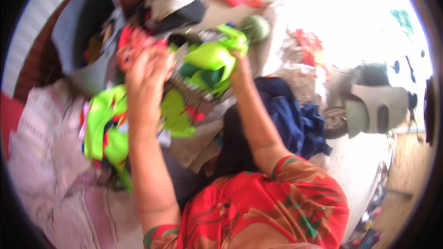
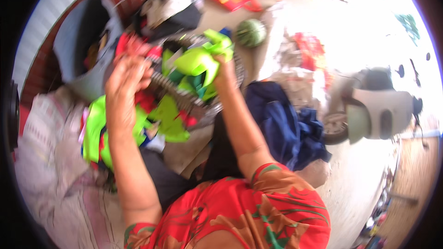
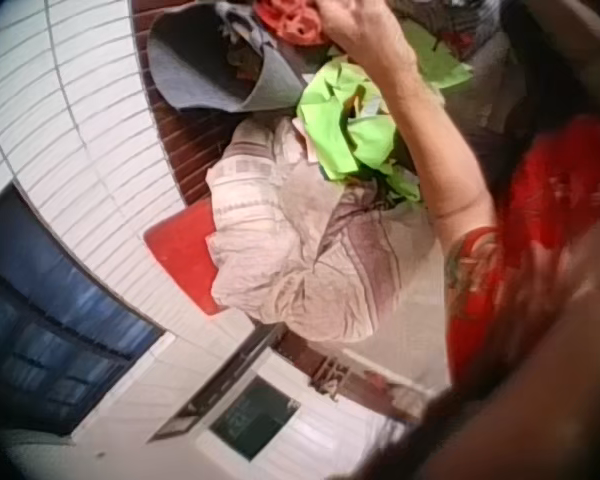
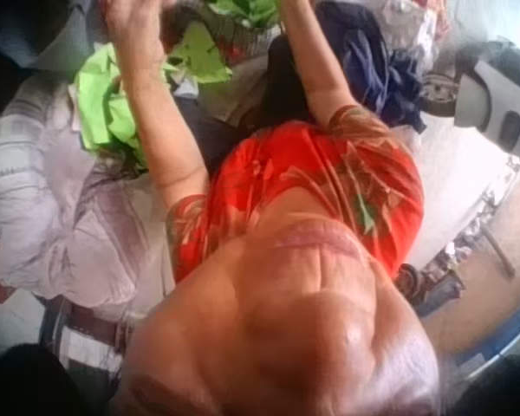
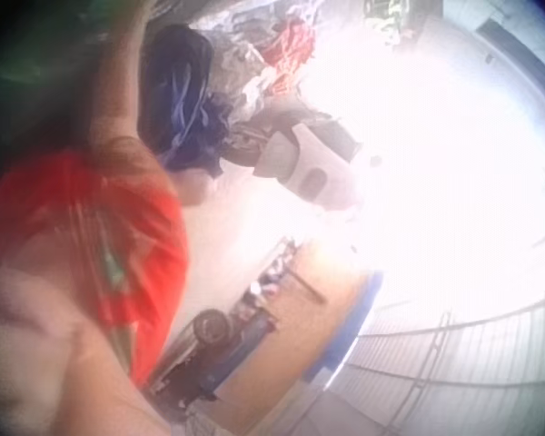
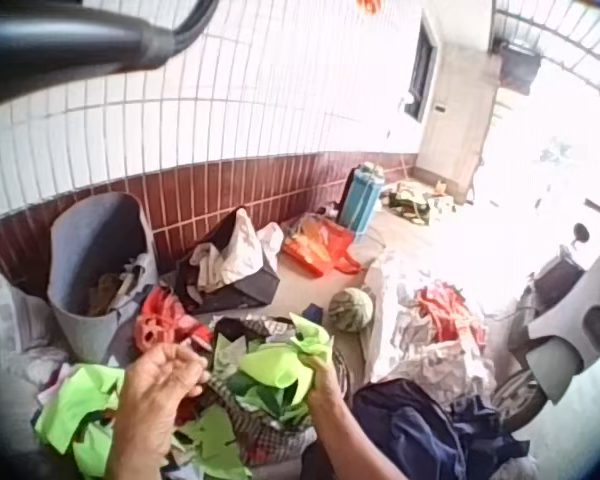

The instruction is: The person sits on the floor and sorts through a pile of colorful fabric scraps, picking them up and placing them into a woven basket. The person handles the fabric pieces one by one, occasionally adjusting the pile before continuing to transfer the scraps into the basket.

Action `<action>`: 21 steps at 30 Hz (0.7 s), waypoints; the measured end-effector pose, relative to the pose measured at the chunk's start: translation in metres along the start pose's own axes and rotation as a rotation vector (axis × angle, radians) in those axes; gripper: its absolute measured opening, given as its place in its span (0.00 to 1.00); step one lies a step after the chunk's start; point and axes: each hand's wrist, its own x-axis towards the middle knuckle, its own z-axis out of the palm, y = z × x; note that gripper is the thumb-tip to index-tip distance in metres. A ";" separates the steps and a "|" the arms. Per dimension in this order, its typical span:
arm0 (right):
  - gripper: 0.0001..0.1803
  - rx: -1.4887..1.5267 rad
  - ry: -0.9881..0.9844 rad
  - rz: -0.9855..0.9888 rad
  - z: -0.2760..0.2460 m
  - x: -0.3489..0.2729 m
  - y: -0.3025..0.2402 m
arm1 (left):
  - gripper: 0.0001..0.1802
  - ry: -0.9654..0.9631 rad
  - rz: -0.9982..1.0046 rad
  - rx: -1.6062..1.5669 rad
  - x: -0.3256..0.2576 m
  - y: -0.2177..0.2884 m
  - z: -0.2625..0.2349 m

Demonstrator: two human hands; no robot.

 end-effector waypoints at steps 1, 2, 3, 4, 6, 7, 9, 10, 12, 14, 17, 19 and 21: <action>0.30 -0.034 0.004 -0.058 -0.007 0.007 -0.015 | 0.14 -0.054 0.032 -0.024 0.016 -0.003 0.009; 0.30 0.013 0.106 -0.112 -0.033 0.005 0.005 | 0.15 -0.114 0.017 0.013 0.018 -0.015 0.008; 0.29 0.069 0.123 -0.157 -0.020 0.021 -0.024 | 0.17 -0.119 0.066 0.054 0.020 0.015 0.028; 0.28 0.091 0.172 -0.138 -0.004 0.008 -0.035 | 0.19 -0.098 0.078 0.111 0.011 0.013 0.038; 0.27 0.092 0.170 -0.101 0.025 -0.004 -0.069 | 0.26 -0.106 0.107 0.148 0.009 0.013 0.058; 0.28 0.085 0.106 -0.072 0.037 0.002 -0.079 | 0.35 -0.121 0.173 0.173 0.022 0.009 0.059; 0.25 0.117 0.163 -0.065 0.075 -0.008 -0.089 | 0.45 -0.102 0.318 0.206 0.021 0.008 0.069; 0.24 0.121 0.170 -0.059 0.086 -0.024 -0.084 | 0.53 -0.188 0.243 0.068 0.007 0.010 0.073; 0.23 0.056 0.147 -0.070 0.106 -0.032 -0.081 | 0.55 -0.249 0.152 -0.231 -0.004 0.023 0.086; 0.21 -0.011 0.142 -0.057 0.122 -0.036 -0.074 | 0.55 -0.234 0.154 -0.382 -0.001 0.017 0.086; 0.19 -0.129 0.129 -0.127 0.132 -0.044 -0.061 | 0.48 -0.281 0.105 -0.492 0.005 0.005 0.077; 0.20 -0.230 0.099 -0.098 0.139 -0.046 -0.068 | 0.45 -0.273 0.119 -0.530 -0.001 0.008 0.081; 0.22 -0.299 0.065 -0.051 0.142 -0.044 -0.074 | 0.45 -0.266 0.115 -0.556 -0.006 0.010 0.084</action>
